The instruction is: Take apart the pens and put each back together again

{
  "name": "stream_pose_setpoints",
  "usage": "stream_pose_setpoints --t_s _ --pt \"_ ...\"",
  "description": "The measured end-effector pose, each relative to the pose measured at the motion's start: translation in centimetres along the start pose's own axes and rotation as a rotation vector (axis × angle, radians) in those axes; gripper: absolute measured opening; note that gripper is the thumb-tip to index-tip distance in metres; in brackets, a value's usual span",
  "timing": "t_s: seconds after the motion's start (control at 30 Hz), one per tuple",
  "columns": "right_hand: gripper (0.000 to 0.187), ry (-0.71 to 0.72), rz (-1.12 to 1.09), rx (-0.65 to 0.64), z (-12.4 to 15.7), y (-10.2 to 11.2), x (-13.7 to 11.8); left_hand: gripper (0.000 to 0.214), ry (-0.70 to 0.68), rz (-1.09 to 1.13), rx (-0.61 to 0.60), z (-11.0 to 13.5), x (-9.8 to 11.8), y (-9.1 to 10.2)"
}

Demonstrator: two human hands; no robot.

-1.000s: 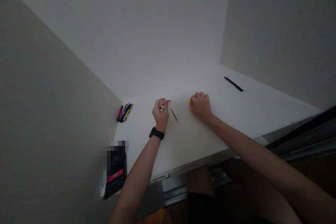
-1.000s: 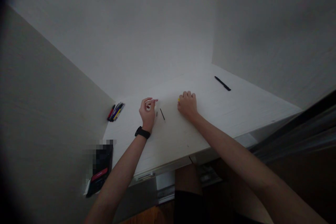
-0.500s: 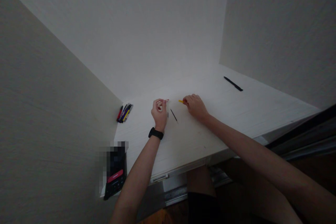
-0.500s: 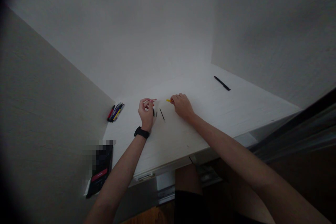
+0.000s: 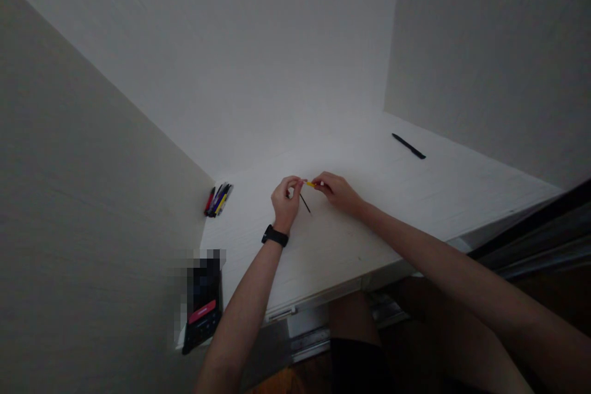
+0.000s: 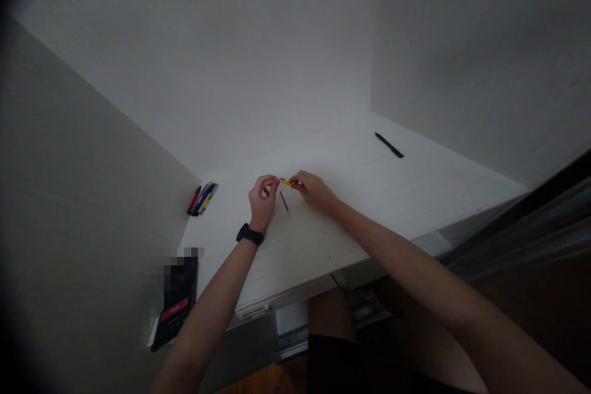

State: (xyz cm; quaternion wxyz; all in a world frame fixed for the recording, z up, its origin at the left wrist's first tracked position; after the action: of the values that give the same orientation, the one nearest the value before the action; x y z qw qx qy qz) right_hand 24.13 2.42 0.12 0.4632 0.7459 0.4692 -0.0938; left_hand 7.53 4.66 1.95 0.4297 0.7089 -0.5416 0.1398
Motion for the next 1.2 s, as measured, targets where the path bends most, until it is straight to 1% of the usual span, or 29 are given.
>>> stream_pose_setpoints --t_s 0.23,0.53,0.73,0.83,0.97,1.2 --pt "0.02 -0.018 -0.004 0.002 0.0 0.2 -0.1 0.014 0.003 0.01 -0.078 -0.1 -0.5 -0.4" --pt "0.019 -0.056 -0.016 0.0 0.0 0.2 -0.3 0.016 -0.025 0.043 -0.084 0.0 -0.7 -0.5" --pt "0.019 -0.068 -0.001 -0.015 0.0 0.2 -0.2 0.017 -0.076 0.022 -0.095 0.0 -0.3 -0.5" --pt "0.018 -0.058 0.002 -0.021 -0.1 0.0 -0.1 0.019 -0.101 -0.005 -0.08 0.0 0.0 -0.4" --pt "0.019 -0.046 0.005 -0.01 -0.1 0.0 -0.1 0.02 -0.119 0.003 -0.026 0.0 0.3 -0.1" --pt "0.019 -0.053 -0.009 0.002 0.0 0.1 -0.2 0.014 -0.156 -0.004 0.032 0.1 0.8 0.3"
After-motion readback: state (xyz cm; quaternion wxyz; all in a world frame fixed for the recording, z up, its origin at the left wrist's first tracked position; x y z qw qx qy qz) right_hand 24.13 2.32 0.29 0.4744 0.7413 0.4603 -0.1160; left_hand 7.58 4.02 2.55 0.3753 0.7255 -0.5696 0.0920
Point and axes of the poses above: each hand's wrist, its own z-axis away from the middle knuckle, its own y-axis out of the back of the hand, x = y × z, the point moved 5 cm from there along -z, towards the middle knuckle, and after that the axes turned 8 degrees about -x, right-handed, at the moved point
